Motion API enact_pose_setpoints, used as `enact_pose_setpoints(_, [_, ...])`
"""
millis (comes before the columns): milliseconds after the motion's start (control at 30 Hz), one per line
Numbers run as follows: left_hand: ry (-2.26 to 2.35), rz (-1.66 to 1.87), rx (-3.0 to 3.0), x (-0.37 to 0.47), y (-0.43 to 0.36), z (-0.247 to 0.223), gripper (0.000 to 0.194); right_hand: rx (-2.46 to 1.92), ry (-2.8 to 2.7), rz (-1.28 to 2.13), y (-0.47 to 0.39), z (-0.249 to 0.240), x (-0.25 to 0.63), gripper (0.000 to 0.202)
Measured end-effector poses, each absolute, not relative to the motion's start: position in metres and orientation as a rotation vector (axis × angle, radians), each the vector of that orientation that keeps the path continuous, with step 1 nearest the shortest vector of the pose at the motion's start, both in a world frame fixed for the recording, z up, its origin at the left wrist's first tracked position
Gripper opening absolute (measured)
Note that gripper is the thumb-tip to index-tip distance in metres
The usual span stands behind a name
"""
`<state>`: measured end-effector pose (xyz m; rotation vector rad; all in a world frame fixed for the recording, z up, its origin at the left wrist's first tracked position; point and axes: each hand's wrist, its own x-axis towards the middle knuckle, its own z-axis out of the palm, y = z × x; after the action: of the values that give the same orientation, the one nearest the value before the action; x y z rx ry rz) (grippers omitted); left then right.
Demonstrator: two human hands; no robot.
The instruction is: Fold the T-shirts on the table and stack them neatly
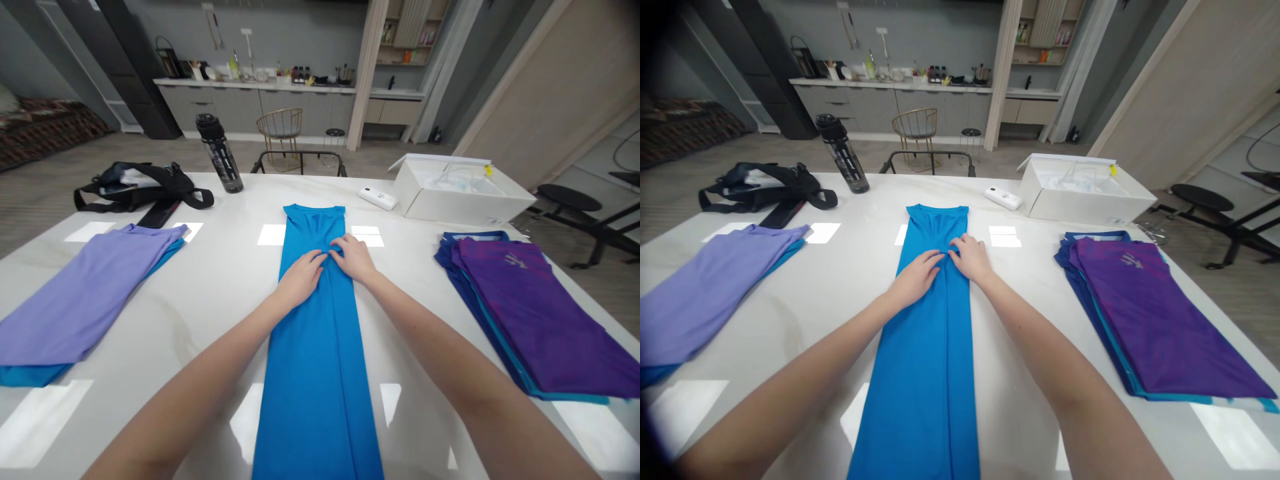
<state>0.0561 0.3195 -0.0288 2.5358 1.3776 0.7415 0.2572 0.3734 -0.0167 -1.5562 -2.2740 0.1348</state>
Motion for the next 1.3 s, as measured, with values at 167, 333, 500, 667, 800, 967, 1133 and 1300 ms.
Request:
enact_pose_setpoints(167, [1.315,0.551,2.684,0.038,0.258,-0.023,0.032,-1.562,-2.388,0.099,0.3,-0.011,0.258,0.03])
enact_pose_setpoints(333, [1.139,0.509,2.77,0.03,0.197,-0.019,0.033,-1.412,-2.533,0.097,0.228,-0.008,0.26,0.028])
enact_pose_setpoints(500, [0.982,0.461,2.803,0.025,0.138,-0.012,0.032,-1.349,-2.52,0.13,0.157,-0.008,0.265,0.03])
enact_pose_setpoints(667, [0.884,0.428,2.796,0.009,0.083,-0.009,0.035,-1.141,-2.663,0.156,0.093,-0.004,0.278,0.035])
enact_pose_setpoints(800, [0.842,0.351,2.81,-0.009,0.054,-0.01,0.039,-1.051,-2.722,0.154,0.058,-0.002,0.289,0.034])
enact_pose_setpoints(967, [0.794,0.184,2.887,-0.028,0.043,-0.001,0.045,-0.905,-2.895,0.075,0.047,0.005,0.304,0.037])
enact_pose_setpoints(1133, [0.738,0.078,2.938,-0.046,0.04,0.014,0.063,-0.813,-3.018,0.014,0.046,0.021,0.326,0.049])
enact_pose_setpoints(1300, [0.654,0.071,3.004,-0.056,0.034,0.018,0.06,-0.657,-3.056,-0.119,0.04,0.03,0.335,0.044])
